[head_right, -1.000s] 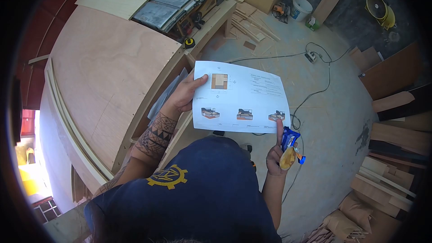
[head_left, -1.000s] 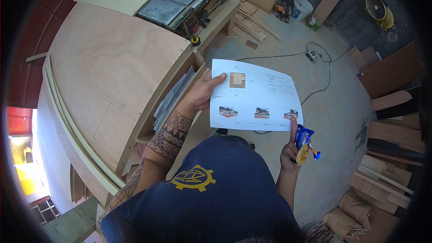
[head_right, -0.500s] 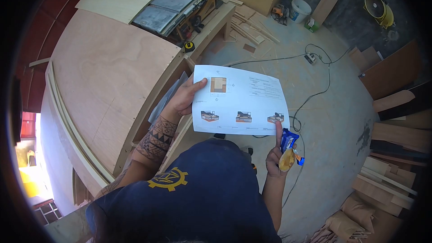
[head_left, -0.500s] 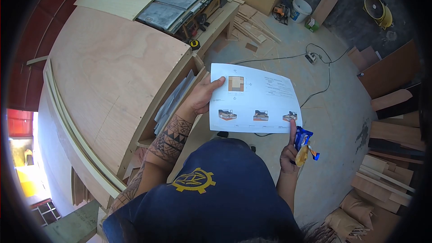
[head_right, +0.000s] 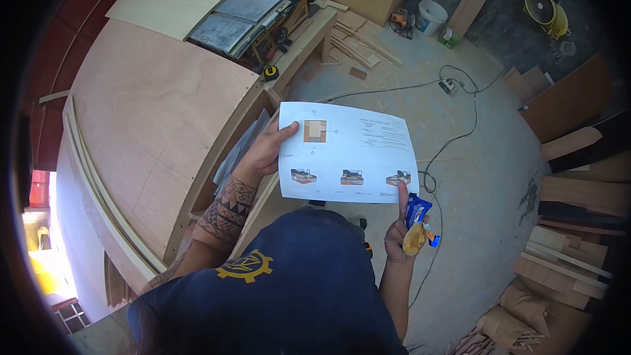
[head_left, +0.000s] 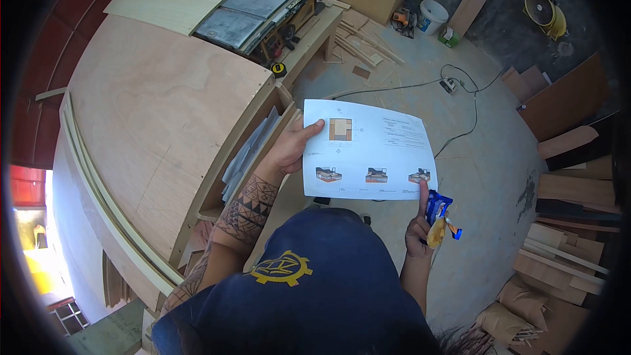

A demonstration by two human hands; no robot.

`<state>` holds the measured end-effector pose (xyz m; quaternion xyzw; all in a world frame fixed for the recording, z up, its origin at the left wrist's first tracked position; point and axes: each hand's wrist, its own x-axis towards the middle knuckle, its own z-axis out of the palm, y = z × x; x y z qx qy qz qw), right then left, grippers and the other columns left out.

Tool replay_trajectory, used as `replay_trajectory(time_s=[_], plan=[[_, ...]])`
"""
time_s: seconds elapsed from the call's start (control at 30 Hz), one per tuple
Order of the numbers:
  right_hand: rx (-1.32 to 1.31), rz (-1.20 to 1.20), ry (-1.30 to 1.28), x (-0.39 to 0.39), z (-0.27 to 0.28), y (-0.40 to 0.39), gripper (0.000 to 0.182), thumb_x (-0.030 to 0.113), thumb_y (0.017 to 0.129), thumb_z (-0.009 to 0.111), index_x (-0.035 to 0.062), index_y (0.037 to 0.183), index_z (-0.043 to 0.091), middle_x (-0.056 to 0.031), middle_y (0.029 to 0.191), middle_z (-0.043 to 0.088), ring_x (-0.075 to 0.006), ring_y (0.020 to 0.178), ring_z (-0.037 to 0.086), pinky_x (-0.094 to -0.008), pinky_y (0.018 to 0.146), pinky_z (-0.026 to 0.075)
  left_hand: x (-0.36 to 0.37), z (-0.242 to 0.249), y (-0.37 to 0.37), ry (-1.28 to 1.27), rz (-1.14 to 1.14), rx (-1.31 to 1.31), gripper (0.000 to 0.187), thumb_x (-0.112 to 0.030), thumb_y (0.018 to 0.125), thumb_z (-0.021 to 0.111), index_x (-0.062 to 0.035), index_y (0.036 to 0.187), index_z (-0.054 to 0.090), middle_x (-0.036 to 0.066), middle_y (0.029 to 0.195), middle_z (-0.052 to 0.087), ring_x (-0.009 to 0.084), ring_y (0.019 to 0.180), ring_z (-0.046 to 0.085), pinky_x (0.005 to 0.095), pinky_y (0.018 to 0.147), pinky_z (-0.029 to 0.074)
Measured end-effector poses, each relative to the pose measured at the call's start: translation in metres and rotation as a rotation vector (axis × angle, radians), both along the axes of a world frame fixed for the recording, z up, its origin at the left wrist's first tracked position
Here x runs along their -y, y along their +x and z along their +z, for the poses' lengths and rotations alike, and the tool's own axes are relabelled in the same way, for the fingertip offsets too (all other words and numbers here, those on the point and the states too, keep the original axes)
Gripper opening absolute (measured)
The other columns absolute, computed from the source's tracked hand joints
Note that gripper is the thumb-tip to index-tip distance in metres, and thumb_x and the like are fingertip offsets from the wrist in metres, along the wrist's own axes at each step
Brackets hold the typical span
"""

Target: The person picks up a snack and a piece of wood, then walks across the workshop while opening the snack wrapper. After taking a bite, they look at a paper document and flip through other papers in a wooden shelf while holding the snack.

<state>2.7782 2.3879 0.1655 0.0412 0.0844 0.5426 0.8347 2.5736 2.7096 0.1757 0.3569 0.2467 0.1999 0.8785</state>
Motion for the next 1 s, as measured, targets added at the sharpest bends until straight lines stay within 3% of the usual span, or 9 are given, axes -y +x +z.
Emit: replay_trajectory(time_s=[0.2,0.27,0.37,0.43,0.5,0.7,1.0], plan=[[-0.014,-0.004,0.000,0.007,-0.003,-0.003,0.074,0.020,0.105,0.059,0.0046,0.165,0.019,-0.0088,0.173,0.026,-0.0091,0.054,0.048,-0.0216,0.048,0.040,0.001,-0.006,0.003,0.005,-0.001,0.017,0.066,-0.030,0.105,0.064,-0.0025,0.158,0.035,0.020,0.145,0.056,0.0294,0.131,0.061,0.0431,0.105,0.056],[0.021,-0.009,0.010,0.007,-0.004,-0.004,0.077,0.024,0.105,0.062,0.0035,0.165,0.017,-0.0058,0.176,0.016,-0.0086,0.055,0.043,-0.0227,0.047,0.037,-0.001,-0.003,0.005,-0.014,-0.013,0.010,0.068,-0.031,0.104,0.064,-0.0049,0.160,0.033,0.020,0.146,0.055,0.0296,0.132,0.060,0.0432,0.106,0.056],[0.046,-0.054,-0.030,0.015,-0.013,-0.004,0.077,0.023,0.104,0.062,0.0026,0.165,0.018,-0.0069,0.176,0.016,-0.0082,0.055,0.041,-0.0224,0.047,0.037,-0.002,0.003,0.007,0.017,-0.023,0.015,0.064,-0.028,0.107,0.059,-0.0071,0.161,0.033,0.019,0.145,0.057,0.0292,0.129,0.063,0.0438,0.103,0.057],[0.015,-0.050,-0.021,0.013,-0.005,-0.007,0.075,0.023,0.104,0.062,0.0012,0.164,0.021,-0.0080,0.176,0.017,-0.0080,0.055,0.040,-0.0222,0.048,0.037,-0.002,0.000,0.008,0.017,-0.033,0.034,0.064,-0.028,0.107,0.060,-0.0076,0.161,0.033,0.018,0.145,0.058,0.0286,0.129,0.063,0.0434,0.103,0.057],[0.025,-0.051,-0.059,0.022,-0.016,0.000,0.060,0.021,0.105,0.060,0.0007,0.157,0.037,-0.0078,0.174,0.024,-0.0091,0.053,0.047,-0.0222,0.048,0.042,-0.002,-0.004,0.009,0.025,-0.009,0.008,0.062,-0.028,0.107,0.060,-0.0065,0.160,0.035,0.018,0.143,0.059,0.0283,0.127,0.064,0.0430,0.103,0.057],[-0.008,-0.059,-0.047,0.022,-0.015,-0.002,0.055,0.023,0.105,0.058,-0.0008,0.152,0.043,-0.0077,0.173,0.027,-0.0089,0.052,0.048,-0.0226,0.048,0.043,-0.004,-0.007,0.010,0.010,-0.008,-0.024,0.058,-0.028,0.106,0.061,-0.0034,0.154,0.040,0.018,0.140,0.061,0.0283,0.126,0.065,0.0431,0.102,0.058],[0.006,-0.046,-0.023,0.022,-0.018,0.001,0.054,0.023,0.105,0.058,0.0000,0.151,0.043,-0.0080,0.173,0.027,-0.0084,0.052,0.048,-0.0222,0.048,0.042,-0.003,-0.002,0.010,0.053,-0.008,-0.025,0.060,-0.027,0.107,0.060,-0.0062,0.158,0.036,0.018,0.143,0.058,0.0286,0.128,0.063,0.0430,0.102,0.058]])
